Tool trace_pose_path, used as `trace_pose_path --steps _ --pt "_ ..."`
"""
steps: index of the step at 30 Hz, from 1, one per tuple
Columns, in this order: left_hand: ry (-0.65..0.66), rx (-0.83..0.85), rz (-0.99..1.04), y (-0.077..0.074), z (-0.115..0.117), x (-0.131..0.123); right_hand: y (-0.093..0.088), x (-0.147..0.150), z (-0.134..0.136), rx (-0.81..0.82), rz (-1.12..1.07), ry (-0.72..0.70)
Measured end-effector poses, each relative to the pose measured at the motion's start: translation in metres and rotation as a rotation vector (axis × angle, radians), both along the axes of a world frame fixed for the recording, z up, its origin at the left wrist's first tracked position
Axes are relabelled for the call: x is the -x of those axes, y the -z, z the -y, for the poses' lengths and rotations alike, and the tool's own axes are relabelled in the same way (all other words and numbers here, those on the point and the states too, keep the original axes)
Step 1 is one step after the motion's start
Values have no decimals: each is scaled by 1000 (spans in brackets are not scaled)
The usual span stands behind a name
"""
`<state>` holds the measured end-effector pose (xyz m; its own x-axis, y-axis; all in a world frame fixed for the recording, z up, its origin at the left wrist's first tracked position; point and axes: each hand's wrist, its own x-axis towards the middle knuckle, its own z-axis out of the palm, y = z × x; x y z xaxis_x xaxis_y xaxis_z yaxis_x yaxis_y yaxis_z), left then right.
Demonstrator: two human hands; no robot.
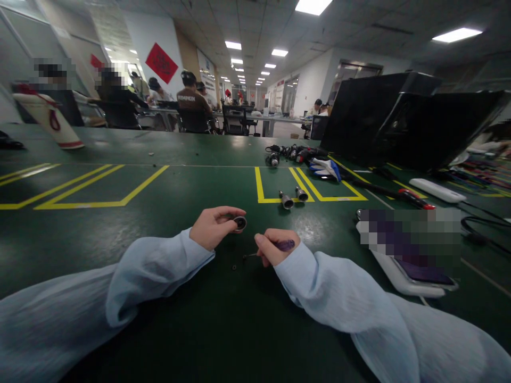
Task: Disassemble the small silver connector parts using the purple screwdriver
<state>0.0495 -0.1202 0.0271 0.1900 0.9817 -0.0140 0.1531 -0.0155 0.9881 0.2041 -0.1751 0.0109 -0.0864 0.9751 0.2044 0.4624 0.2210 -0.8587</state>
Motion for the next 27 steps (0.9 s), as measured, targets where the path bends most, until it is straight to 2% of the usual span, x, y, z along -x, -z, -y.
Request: trace_pose_path --steps 3,6,10,13,16,19,27 --pt "19 36 29 3 -2 3 -11 -2 -2 127 96 20" --pt "33 57 88 7 -4 5 -11 -2 0 191 21 47" --pt "3 45 194 10 -6 4 3 0 4 54 -201 -50" --pt "4 59 183 8 -6 4 10 -2 4 -123 -256 -47" --pt "12 66 130 7 -5 4 10 -4 2 -297 -132 3" --pt "16 67 126 6 -2 4 8 -5 0 -396 8 9" --pt "31 65 110 2 4 -1 8 -5 -1 -485 136 4"
